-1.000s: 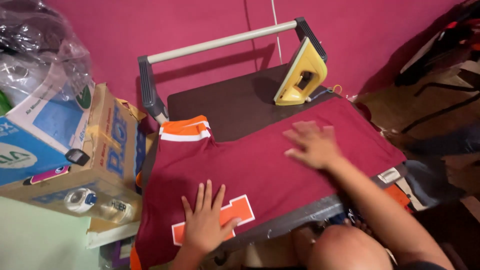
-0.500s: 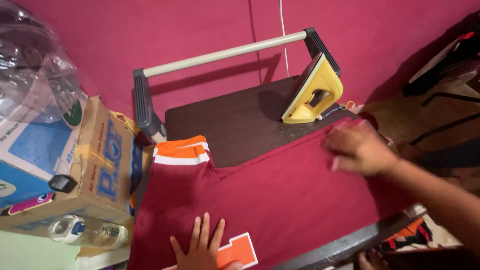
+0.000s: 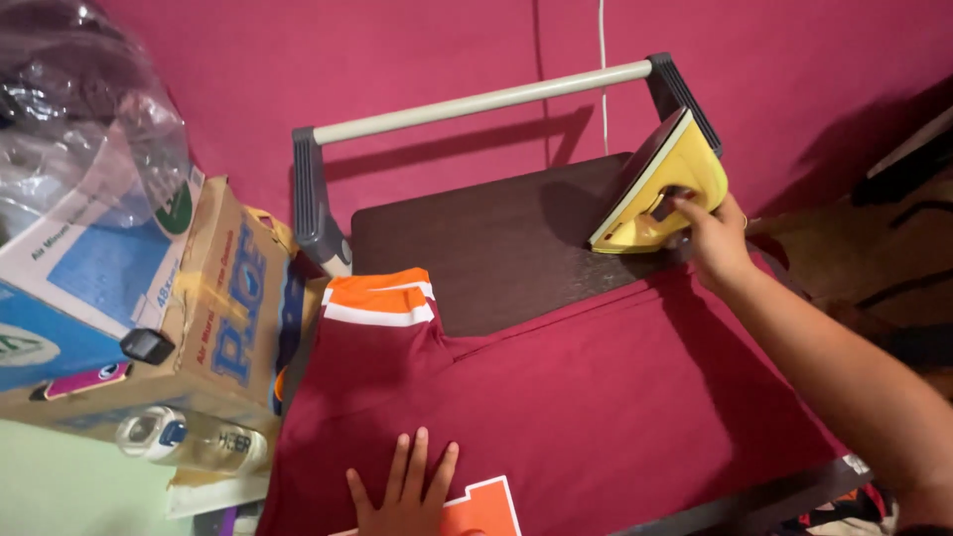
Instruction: Ironing a maroon sports jersey on a flat surface using a handheld iron.
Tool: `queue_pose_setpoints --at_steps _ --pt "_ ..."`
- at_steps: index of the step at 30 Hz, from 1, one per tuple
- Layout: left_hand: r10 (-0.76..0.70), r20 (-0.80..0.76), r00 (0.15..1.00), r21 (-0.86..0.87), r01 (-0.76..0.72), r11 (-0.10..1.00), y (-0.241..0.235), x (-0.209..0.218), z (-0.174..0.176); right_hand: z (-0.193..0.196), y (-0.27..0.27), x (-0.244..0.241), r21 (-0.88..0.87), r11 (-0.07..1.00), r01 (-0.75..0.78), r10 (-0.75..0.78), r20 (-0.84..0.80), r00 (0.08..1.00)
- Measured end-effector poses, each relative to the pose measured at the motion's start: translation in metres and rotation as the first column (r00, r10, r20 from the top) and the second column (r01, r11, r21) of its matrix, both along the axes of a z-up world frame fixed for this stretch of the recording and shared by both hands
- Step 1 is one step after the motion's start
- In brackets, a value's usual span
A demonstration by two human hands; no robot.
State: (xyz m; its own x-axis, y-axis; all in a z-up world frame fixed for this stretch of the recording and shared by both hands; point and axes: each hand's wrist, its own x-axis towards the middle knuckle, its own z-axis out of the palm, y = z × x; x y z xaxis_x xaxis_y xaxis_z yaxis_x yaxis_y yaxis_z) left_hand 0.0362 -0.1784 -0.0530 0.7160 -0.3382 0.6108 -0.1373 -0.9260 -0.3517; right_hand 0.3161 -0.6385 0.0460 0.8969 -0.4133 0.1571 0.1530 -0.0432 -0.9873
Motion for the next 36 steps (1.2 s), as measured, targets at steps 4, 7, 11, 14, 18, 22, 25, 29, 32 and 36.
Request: queue_pose_setpoints --at_steps 4,7,11,14,18,22,25,29,32,36 --pt "-0.009 0.026 1.0 0.011 0.009 1.0 0.0 0.002 0.001 -0.003 -0.047 -0.007 -0.494 0.823 0.28 -0.065 0.408 0.91" --pt "0.025 -0.138 0.99 -0.041 -0.03 0.999 0.0 -0.005 -0.002 0.081 -0.08 -0.071 -0.84 0.533 0.104 -0.188 0.002 0.982" --pt "0.028 -0.204 0.979 -0.018 -0.033 0.999 -0.001 -0.009 0.012 0.089 -0.169 -0.123 -0.892 0.407 0.197 -0.263 0.092 0.96" --pt "-0.049 -0.112 0.993 -0.082 0.04 0.996 -0.002 -0.008 0.004 0.075 -0.225 -0.146 -0.827 0.56 0.046 -0.233 -0.104 0.967" --pt "0.016 -0.246 0.969 -0.101 -0.042 0.994 0.0 -0.012 0.001 0.008 -0.283 -0.183 -0.726 0.674 0.136 -0.209 -0.011 0.978" --pt "0.002 -0.24 0.971 0.058 0.013 0.998 0.004 -0.007 -0.001 0.095 -0.131 -0.253 -0.825 0.564 0.034 -0.157 -0.067 0.985" --pt "-0.443 -0.098 0.891 -0.114 0.432 0.895 -0.005 0.005 0.008 0.223 0.051 -0.267 -0.715 0.668 -0.204 -0.544 -0.657 0.521" --pt "-0.467 -0.169 0.868 -0.112 0.454 0.884 -0.011 -0.007 0.009 0.126 0.063 -0.277 -0.897 -0.101 -0.431 -0.023 -0.431 0.902" --pt "-0.575 -0.202 0.793 -0.21 0.538 0.816 -0.016 -0.009 0.029 0.117 0.132 -0.255 -0.946 -0.098 -0.31 0.357 -0.324 0.876" --pt "-0.747 -0.035 0.664 -0.354 0.691 0.631 -0.019 -0.002 0.064 0.114 0.183 -0.225 -0.861 -0.17 -0.479 0.403 -0.505 0.764"
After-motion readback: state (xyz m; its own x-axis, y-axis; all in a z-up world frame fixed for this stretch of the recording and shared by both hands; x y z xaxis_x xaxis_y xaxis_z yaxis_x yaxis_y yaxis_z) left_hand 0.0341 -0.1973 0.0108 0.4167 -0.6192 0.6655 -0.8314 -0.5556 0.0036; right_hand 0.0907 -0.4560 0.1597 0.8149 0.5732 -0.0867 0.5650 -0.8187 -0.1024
